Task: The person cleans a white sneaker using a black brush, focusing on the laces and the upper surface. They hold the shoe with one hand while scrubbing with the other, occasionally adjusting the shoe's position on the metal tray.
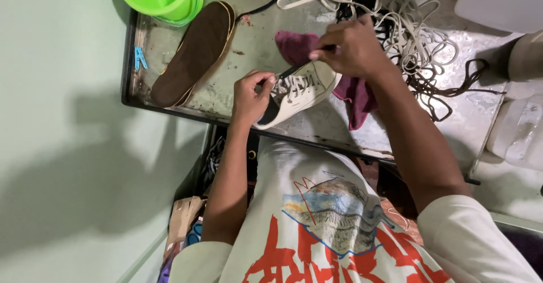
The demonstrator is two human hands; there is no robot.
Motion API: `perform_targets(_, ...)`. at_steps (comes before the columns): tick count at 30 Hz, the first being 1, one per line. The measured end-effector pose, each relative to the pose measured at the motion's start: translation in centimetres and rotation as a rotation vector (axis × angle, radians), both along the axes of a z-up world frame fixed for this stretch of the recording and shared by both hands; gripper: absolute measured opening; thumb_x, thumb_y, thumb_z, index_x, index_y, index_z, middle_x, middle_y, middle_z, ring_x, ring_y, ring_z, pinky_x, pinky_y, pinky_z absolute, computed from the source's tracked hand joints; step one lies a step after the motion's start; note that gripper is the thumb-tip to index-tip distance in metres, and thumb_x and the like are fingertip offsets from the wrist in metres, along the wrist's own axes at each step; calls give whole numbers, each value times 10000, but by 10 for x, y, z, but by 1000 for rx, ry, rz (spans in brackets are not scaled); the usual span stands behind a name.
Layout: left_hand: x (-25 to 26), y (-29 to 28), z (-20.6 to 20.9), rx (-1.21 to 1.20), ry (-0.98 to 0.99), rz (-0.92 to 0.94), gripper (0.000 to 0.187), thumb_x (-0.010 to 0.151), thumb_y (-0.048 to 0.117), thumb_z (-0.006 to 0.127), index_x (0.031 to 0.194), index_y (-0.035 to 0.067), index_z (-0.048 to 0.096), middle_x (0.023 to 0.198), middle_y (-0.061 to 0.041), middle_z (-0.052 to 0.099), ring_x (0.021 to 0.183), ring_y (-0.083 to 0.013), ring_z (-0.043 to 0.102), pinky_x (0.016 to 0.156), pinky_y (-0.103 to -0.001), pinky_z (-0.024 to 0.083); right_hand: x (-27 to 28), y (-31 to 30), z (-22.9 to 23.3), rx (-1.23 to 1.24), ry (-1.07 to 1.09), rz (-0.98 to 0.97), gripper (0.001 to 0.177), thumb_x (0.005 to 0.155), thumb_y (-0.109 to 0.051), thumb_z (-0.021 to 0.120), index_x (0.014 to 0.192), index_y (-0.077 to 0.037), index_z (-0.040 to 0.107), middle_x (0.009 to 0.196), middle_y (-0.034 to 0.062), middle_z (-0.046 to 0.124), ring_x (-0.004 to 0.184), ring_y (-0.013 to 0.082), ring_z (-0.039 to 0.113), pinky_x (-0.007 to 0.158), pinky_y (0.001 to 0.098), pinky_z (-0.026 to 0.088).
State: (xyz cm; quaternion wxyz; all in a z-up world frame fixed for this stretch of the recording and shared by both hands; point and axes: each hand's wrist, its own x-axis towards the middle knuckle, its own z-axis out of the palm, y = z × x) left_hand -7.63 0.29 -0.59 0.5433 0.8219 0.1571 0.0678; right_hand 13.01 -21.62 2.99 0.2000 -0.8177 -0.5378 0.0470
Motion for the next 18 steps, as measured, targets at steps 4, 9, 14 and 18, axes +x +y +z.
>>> perform_targets(4, 7, 1, 4, -53, 99, 70, 220, 1007, 106, 672, 1171, 48, 807, 1159, -106, 822, 1040, -228, 775, 887, -338, 633, -12, 1, 1, 37, 38, -50, 263, 1060, -449, 811, 1034, -191, 852, 954, -18, 826, 852, 208, 723, 954, 490, 381)
perform_targets(9, 3, 3, 1, -134, 147, 50, 234, 1033, 166, 674, 1191, 46, 798, 1100, -104, 833, 959, -205, 776, 769, -306, 633, -17, 1, 12, -43, -26, -97, 157, 1021, -383, 870, 1048, -229, 853, 890, -68, 741, 833, 195, 646, 961, 458, 365)
perform_targets(14, 6, 3, -2, -129, 102, 96, 221, 1014, 137, 675, 1158, 33, 807, 1160, -104, 824, 1093, -230, 774, 966, -349, 624, -34, 18, 39, -25, 31, -90, 21, 970, -236, 877, 983, -221, 872, 884, -57, 797, 810, 206, 655, 1021, 529, 396)
perform_targets(18, 4, 1, -1, -117, 113, 83, 262, 1012, 222, 701, 1160, 32, 805, 1138, -107, 829, 1065, -229, 781, 939, -351, 638, -15, 7, 29, -2, 2, -118, 195, 1050, -339, 895, 966, -165, 870, 837, -30, 757, 823, 201, 673, 1032, 550, 384)
